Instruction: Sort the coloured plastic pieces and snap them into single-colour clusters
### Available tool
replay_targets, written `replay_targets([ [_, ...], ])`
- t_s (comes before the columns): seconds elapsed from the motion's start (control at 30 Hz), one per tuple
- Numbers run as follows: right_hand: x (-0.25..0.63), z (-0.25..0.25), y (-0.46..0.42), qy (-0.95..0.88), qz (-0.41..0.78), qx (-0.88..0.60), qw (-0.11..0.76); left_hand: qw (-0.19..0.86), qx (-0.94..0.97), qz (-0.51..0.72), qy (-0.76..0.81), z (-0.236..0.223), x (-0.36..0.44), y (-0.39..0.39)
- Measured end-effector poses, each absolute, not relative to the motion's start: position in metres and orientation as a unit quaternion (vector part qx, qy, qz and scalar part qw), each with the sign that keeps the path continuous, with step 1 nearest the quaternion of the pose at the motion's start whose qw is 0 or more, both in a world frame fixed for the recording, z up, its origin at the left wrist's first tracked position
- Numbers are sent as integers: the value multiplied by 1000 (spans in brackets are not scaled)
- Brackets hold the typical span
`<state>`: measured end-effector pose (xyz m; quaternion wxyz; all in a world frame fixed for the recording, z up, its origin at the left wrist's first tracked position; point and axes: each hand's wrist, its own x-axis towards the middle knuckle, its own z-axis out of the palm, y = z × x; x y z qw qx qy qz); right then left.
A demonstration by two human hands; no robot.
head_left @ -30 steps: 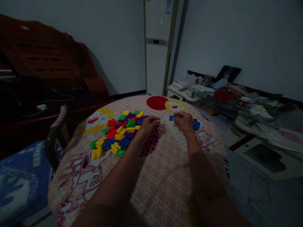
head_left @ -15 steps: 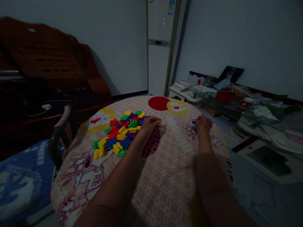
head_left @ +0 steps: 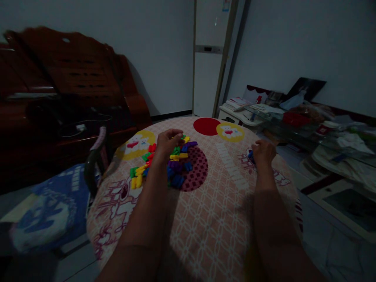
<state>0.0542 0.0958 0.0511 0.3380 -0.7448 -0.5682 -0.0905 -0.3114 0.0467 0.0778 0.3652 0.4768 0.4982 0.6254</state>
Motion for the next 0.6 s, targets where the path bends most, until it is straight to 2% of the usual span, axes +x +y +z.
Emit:
replay_targets([
  [0.2, -20, 72, 81, -704, 1, -595, 388, 234, 361, 708, 560, 87, -382, 26],
  [0.37, -126, 49, 25, -882, 101, -345, 305, 208, 319, 729, 570, 83, -394, 23],
  [0.47, -170, 25, -10, -941, 71, -242, 226, 200, 318, 729, 572, 81, -395, 24],
  [0.6, -188, 5, -25, -963, 24, -214, 161, 186, 338, 694, 608, 69, -405, 29],
])
